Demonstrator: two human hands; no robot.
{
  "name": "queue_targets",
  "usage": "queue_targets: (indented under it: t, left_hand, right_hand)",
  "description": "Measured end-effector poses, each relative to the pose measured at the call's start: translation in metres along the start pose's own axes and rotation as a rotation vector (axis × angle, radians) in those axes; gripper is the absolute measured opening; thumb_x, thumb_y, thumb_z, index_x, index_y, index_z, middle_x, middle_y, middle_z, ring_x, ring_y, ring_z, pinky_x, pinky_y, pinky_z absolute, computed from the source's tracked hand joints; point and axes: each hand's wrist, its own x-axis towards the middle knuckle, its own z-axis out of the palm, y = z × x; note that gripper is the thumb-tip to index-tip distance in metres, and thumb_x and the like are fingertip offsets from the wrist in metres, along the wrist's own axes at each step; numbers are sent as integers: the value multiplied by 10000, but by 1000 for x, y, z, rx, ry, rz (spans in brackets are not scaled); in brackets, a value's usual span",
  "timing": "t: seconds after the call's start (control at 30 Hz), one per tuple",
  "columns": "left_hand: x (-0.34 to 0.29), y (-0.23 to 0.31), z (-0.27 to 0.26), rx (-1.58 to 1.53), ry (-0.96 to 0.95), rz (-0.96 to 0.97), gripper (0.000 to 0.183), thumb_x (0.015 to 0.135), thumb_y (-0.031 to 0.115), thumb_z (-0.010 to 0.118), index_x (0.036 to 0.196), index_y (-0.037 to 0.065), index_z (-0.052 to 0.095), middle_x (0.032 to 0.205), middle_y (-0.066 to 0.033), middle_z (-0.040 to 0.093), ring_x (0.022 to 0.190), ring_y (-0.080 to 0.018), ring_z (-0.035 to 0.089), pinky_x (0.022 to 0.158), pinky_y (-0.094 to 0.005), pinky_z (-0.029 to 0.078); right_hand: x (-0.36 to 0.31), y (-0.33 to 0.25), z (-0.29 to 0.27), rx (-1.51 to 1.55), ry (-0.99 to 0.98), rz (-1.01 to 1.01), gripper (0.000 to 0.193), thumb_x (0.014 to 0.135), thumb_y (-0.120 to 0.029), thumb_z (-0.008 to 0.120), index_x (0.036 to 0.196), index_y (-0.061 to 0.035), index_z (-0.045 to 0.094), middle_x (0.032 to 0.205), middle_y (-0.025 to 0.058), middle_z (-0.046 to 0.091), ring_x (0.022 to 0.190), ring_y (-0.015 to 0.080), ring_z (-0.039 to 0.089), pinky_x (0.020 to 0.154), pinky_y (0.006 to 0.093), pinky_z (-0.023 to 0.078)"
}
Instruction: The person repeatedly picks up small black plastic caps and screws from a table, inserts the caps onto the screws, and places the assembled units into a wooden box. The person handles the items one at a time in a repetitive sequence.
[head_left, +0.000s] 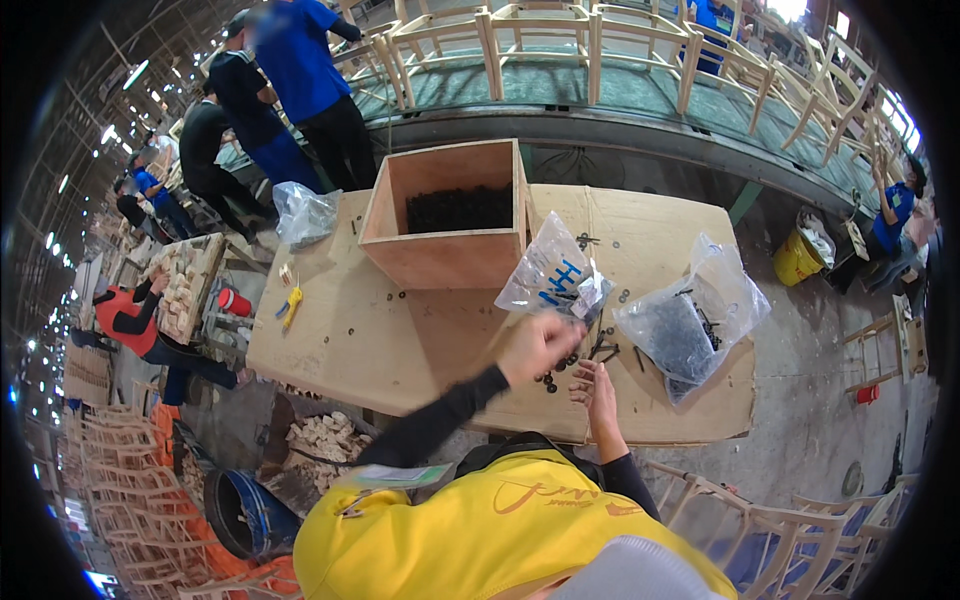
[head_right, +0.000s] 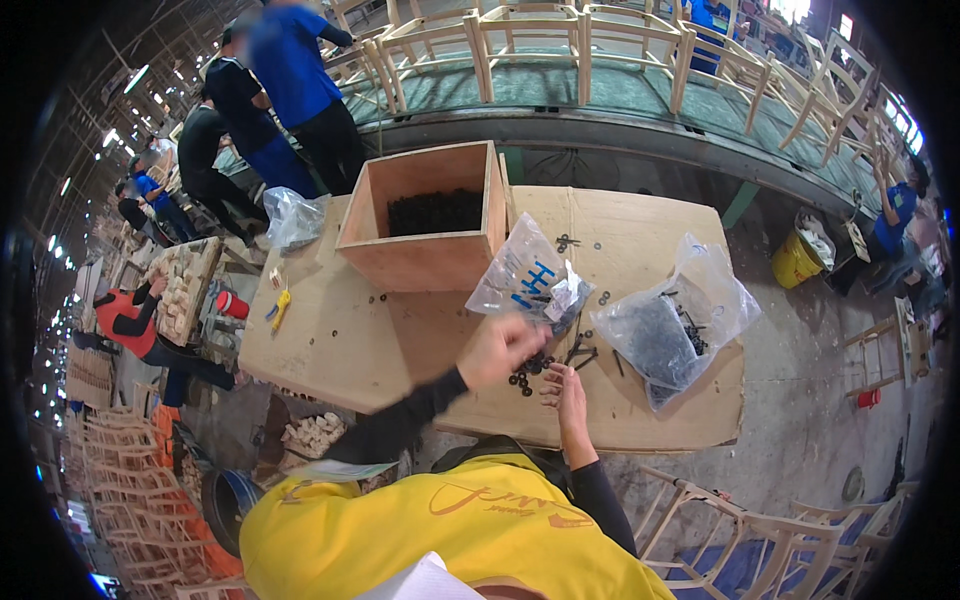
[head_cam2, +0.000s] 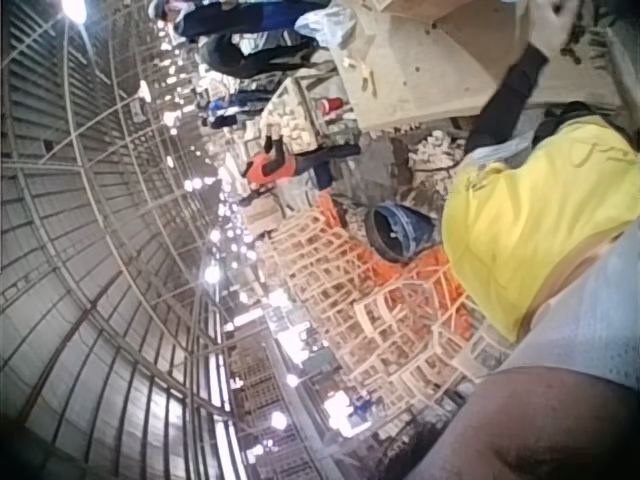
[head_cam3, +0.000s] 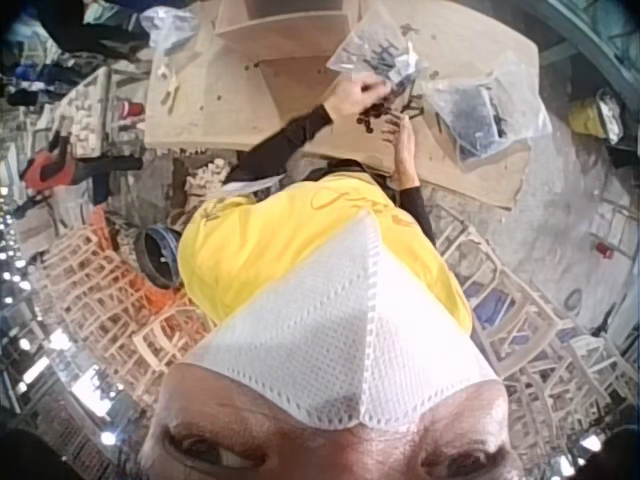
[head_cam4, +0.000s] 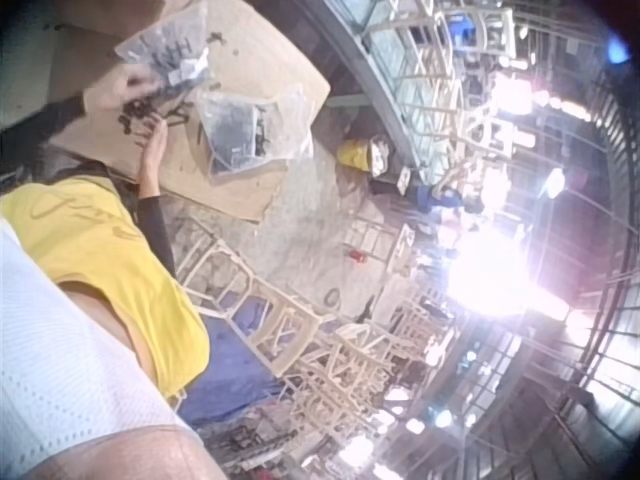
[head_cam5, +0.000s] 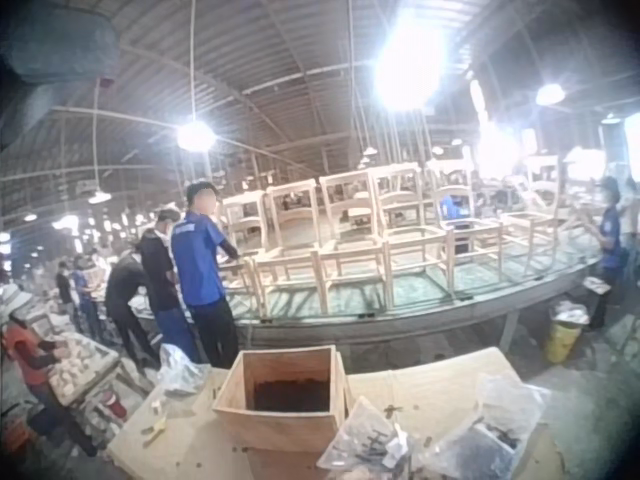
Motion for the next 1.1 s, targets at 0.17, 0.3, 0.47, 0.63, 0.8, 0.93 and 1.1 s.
queue_targets:
  t: [0.17,0.3,0.47,0.63,0.8,0.93,1.1]
  left_hand:
    - [209,59,-145,403,262,407,293,935,240,647,765,14,723,664,-114,662,610,-192,634,611,-333,488]
    - [338,101,-197,787,204,110,331,887,392,605,840,125,794,916,-139,742,929,-335,695,926,-446,509]
    - [404,115,-192,1150,176,-19,354,895,521,560,992,262,780,1050,-35,731,1111,-283,646,1112,-569,297]
    - [373,123,-169,658,56,0,289,910,460,649,918,223,814,916,-24,764,945,-180,696,921,-393,498]
    - [292,83,-123,598,-354,161,311,909,416,697,915,121,799,781,-66,736,740,-140,655,715,-326,504]
    - [244,38,-159,606,-93,192,306,836,370,714,863,73,779,753,-129,717,720,-273,702,697,-381,543]
    - [211,2,-210,743,420,179,284,822,302,691,861,25,740,812,-200,698,812,-373,686,739,-451,544]
  right_hand:
    - [49,85,-75,-860,309,-261,311,1038,-298,533,1111,-20,651,843,76,708,694,127,665,618,296,525]
    - [41,69,-78,-825,348,-472,232,986,-245,618,997,-23,687,732,106,698,657,174,680,619,323,528]
    - [26,53,-56,-923,444,-603,190,942,-226,665,945,-39,701,731,131,685,646,234,679,618,334,520]
    - [27,54,-58,-930,425,-586,173,916,-215,689,917,-42,696,716,124,677,629,242,665,609,340,518]
    - [24,53,-60,-910,462,-604,153,909,-201,683,902,-48,684,735,124,679,645,271,661,609,361,518]
    - [20,52,-53,-927,429,-617,147,909,-198,677,901,-51,673,744,124,675,654,282,657,611,370,517]
    - [20,52,-57,-952,425,-582,139,908,-180,672,894,-42,660,745,131,666,652,292,649,608,378,511]
